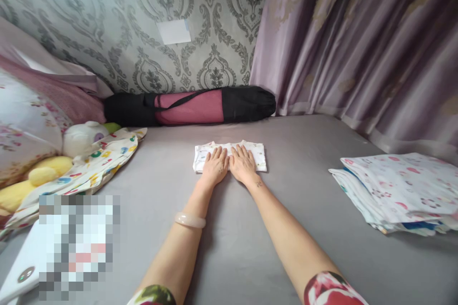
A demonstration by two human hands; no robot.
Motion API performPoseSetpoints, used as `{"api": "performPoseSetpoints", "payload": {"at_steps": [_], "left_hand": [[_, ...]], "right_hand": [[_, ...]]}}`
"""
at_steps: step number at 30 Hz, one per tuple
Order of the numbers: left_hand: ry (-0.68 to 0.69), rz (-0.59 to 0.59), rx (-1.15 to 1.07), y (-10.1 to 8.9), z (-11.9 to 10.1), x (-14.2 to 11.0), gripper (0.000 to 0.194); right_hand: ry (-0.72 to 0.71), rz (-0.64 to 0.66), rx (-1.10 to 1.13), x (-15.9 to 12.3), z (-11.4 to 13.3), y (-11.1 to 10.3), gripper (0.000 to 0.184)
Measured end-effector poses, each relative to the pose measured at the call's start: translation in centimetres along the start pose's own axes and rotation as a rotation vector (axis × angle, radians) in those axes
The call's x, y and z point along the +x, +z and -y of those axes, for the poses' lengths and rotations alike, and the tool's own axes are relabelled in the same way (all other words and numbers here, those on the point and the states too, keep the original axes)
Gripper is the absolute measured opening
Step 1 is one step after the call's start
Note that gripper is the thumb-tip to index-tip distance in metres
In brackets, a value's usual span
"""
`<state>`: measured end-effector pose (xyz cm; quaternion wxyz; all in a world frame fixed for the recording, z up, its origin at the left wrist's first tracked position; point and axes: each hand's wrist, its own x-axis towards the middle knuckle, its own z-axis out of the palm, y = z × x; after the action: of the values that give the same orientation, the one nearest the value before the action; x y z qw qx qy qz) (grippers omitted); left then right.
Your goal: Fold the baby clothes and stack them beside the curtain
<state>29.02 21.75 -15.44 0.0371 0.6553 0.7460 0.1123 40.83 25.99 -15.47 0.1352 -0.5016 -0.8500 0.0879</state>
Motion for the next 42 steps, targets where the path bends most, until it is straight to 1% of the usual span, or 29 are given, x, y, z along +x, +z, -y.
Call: {"api": "performPoseSetpoints", "payload": {"at_steps": [4, 7, 8, 10, 13, 17, 20, 23, 25, 27, 31, 34, 36, 39, 42], "left_hand": [[0.031, -0.091, 0.021, -0.3, -0.2, 0.0, 0.050], [-0.008, -0.150, 0.025, -0.4, 0.0, 0.0, 0.050], [-0.031, -0.144, 0.016, -0.4, 0.1, 0.1, 0.049], [-0.067, -0.096, -0.016, -0.2, 0.4, 0.1, 0.048], [-0.088, -0.036, -0.056, -0.1, 0.7, 0.1, 0.047], [-0.090, -0.024, -0.072, -0.4, 0.6, 0.1, 0.046], [-0.066, -0.040, -0.070, -0.8, 0.8, 0.1, 0.042], [-0.071, -0.100, -0.050, -1.3, 1.8, 0.1, 0.038], [-0.111, -0.131, -0.054, -1.5, 2.9, 0.1, 0.037], [-0.154, -0.133, -0.078, -1.8, 4.1, 0.0, 0.036], [-0.178, -0.139, -0.142, -1.7, 5.9, 0.1, 0.038], [-0.150, -0.177, -0.191, -1.1, 6.8, 0.4, 0.044], [-0.147, -0.219, -0.215, -0.7, 7.2, 0.7, 0.047], [-0.153, -0.280, -0.232, -0.3, 7.6, 0.9, 0.046], [-0.167, -0.315, -0.251, -0.3, 8.0, 1.0, 0.042]], "right_hand": [[-0.036, -0.031, 0.015, 0.0, 0.2, -0.2, 0.051], [-0.112, -0.033, 0.030, 0.2, 0.7, -0.1, 0.051], [-0.128, -0.025, 0.034, 0.2, 0.9, 0.0, 0.051], [-0.134, -0.010, 0.035, 0.4, 1.1, 0.3, 0.052], [-0.125, -0.006, 0.024, 0.5, 1.3, 0.8, 0.052], [-0.125, -0.008, 0.010, 0.3, 1.2, 0.9, 0.052], [-0.127, 0.001, 0.006, 0.2, 1.3, 0.4, 0.052], [-0.113, 0.046, -0.010, 0.5, 1.8, -0.6, 0.052], [-0.110, 0.076, -0.038, 1.0, 2.4, -1.1, 0.051], [-0.125, 0.070, -0.059, 1.6, 3.1, -1.2, 0.052], [-0.139, 0.009, -0.046, 2.2, 3.9, 0.1, 0.056], [-0.115, -0.014, -0.029, 2.1, 4.0, 1.4, 0.056], [-0.118, -0.028, -0.023, 2.1, 3.8, 1.8, 0.057], [-0.120, -0.018, -0.021, 2.0, 3.7, 1.9, 0.057], [-0.113, 0.010, -0.028, 2.1, 3.7, 1.5, 0.057]]}}
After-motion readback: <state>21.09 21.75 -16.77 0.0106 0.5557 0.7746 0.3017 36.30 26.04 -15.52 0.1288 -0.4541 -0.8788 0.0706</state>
